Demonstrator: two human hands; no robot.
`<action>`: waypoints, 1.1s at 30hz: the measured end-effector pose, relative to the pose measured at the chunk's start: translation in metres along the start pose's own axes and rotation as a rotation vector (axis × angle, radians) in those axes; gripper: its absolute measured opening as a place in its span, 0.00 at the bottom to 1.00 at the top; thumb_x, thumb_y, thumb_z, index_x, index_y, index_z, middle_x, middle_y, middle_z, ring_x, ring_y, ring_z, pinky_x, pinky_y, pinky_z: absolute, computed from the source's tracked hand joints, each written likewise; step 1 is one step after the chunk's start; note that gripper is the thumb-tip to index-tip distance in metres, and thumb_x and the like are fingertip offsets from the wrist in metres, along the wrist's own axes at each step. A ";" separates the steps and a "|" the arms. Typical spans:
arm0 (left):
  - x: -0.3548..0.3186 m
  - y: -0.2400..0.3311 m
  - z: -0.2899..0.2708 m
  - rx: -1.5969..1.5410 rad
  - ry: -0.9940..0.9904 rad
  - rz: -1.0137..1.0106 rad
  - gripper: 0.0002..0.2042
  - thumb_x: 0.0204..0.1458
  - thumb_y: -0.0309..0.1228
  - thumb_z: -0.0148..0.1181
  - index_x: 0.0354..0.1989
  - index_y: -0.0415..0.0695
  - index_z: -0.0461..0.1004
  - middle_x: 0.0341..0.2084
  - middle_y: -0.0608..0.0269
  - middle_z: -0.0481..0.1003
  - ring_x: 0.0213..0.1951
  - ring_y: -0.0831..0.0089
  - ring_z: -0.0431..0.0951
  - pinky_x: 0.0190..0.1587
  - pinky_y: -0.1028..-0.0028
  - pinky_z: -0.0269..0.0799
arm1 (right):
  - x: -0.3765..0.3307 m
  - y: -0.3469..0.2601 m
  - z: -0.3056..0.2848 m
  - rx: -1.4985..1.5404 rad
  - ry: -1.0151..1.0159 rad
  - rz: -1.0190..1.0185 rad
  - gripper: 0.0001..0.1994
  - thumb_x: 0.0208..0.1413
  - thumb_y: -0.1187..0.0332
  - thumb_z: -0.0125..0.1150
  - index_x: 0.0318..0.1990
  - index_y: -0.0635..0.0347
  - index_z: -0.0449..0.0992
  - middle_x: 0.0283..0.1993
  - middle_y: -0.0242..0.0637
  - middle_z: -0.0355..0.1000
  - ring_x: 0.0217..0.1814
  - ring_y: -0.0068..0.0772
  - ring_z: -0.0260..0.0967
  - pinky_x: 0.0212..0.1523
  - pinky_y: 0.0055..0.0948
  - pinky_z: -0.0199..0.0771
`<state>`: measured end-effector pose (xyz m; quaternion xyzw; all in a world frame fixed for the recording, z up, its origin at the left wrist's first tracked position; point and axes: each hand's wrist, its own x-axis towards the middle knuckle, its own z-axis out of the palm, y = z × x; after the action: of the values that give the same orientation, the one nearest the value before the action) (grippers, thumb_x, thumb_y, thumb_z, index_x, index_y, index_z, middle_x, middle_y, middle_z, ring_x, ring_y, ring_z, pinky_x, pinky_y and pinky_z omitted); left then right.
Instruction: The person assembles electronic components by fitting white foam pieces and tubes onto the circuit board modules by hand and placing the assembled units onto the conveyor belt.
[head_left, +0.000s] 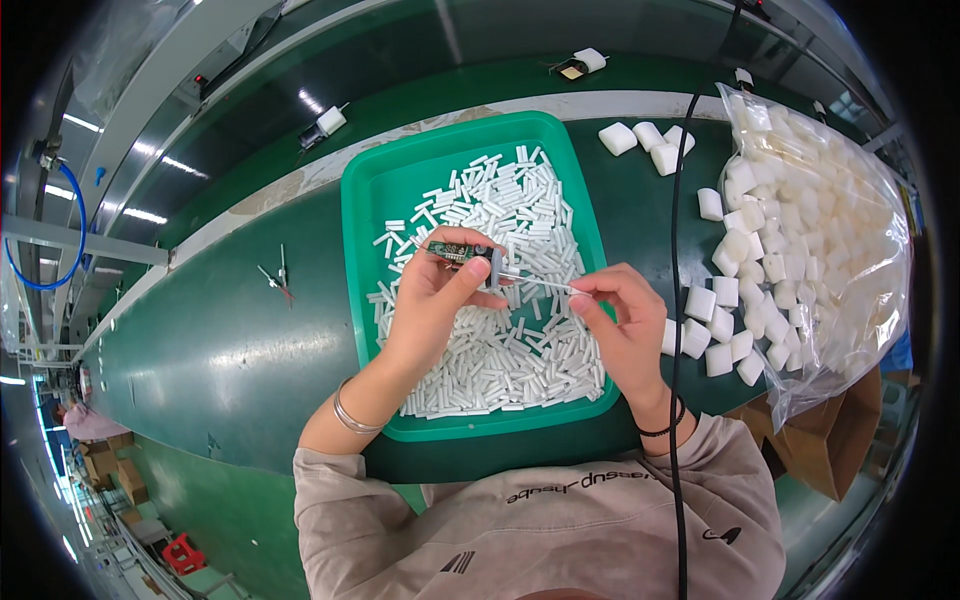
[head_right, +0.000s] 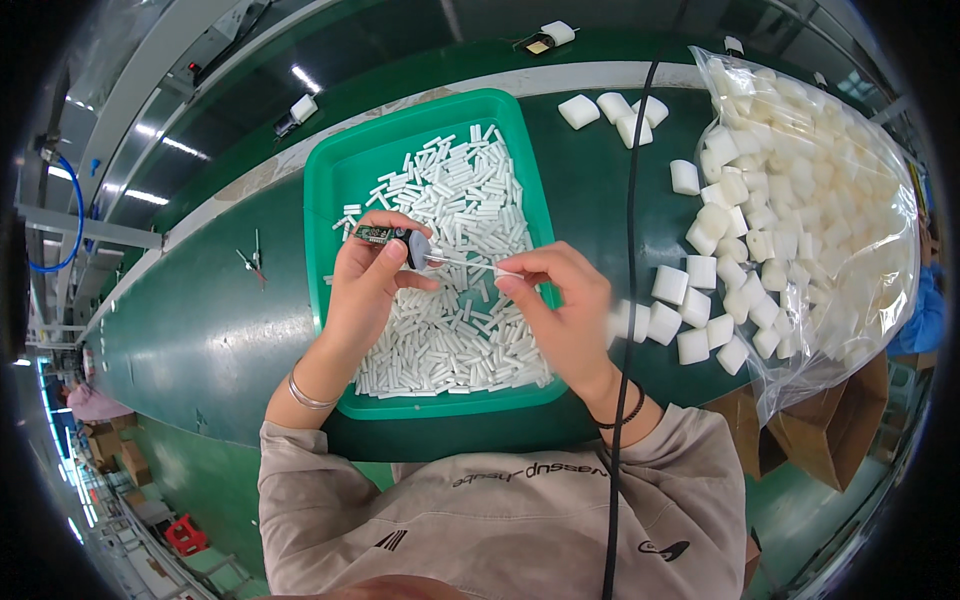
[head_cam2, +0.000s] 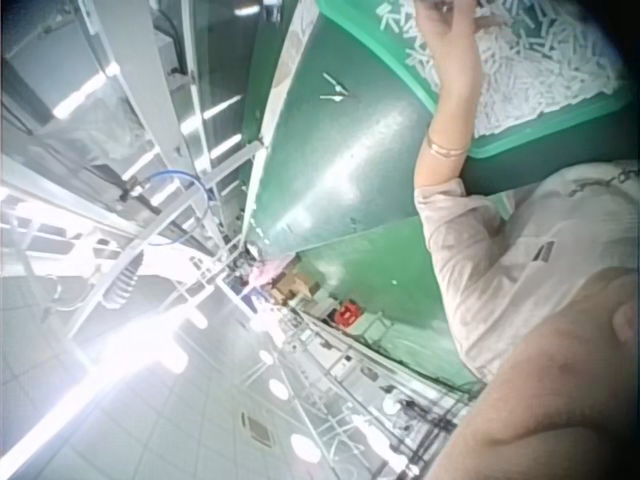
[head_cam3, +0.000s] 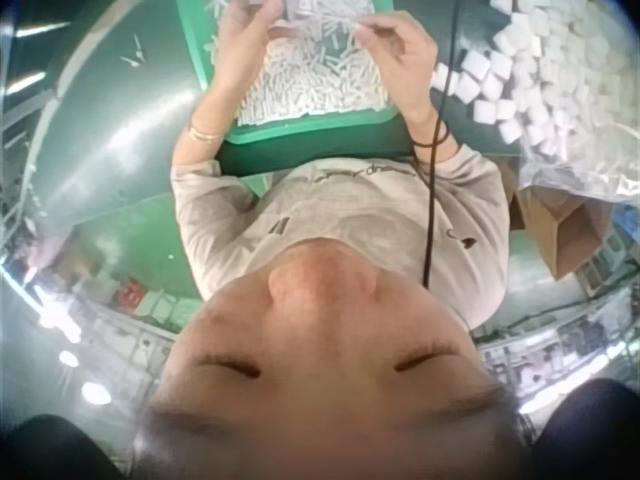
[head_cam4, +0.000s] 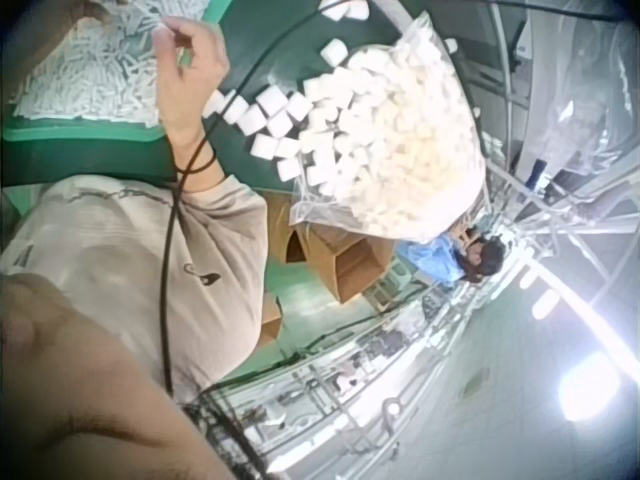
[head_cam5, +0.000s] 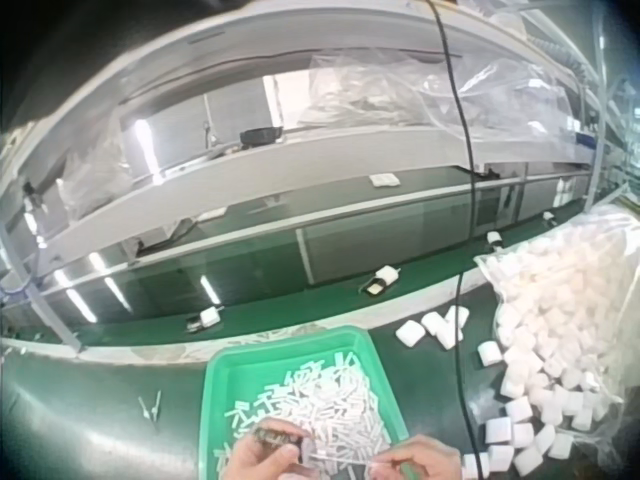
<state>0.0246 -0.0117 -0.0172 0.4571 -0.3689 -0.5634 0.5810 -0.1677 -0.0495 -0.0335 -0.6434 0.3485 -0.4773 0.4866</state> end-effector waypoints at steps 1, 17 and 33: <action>0.000 0.000 0.000 0.000 -0.002 -0.001 0.09 0.52 0.30 0.48 0.40 0.41 0.63 0.37 0.57 0.69 0.34 0.68 0.74 0.30 0.72 0.75 | 0.001 0.000 -0.001 -0.059 0.015 -0.035 0.06 0.41 0.79 0.60 0.30 0.65 0.74 0.26 0.36 0.68 0.27 0.25 0.67 0.30 0.19 0.67; -0.002 -0.006 0.008 0.031 -0.188 0.012 0.16 0.46 0.23 0.55 0.43 0.40 0.61 0.39 0.60 0.66 0.38 0.74 0.70 0.39 0.76 0.70 | -0.001 -0.002 -0.001 -0.110 -0.031 0.001 0.06 0.40 0.79 0.61 0.30 0.64 0.75 0.26 0.36 0.69 0.25 0.24 0.66 0.27 0.18 0.65; -0.006 0.001 0.011 0.269 -0.138 0.061 0.27 0.33 0.16 0.63 0.46 0.42 0.62 0.36 0.63 0.69 0.39 0.75 0.71 0.42 0.77 0.69 | -0.002 -0.003 0.002 -0.192 -0.063 -0.154 0.07 0.37 0.79 0.62 0.28 0.62 0.75 0.24 0.35 0.68 0.23 0.28 0.65 0.24 0.22 0.64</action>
<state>0.0134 -0.0070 -0.0125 0.4795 -0.4939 -0.5212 0.5045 -0.1666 -0.0464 -0.0315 -0.7268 0.3266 -0.4571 0.3952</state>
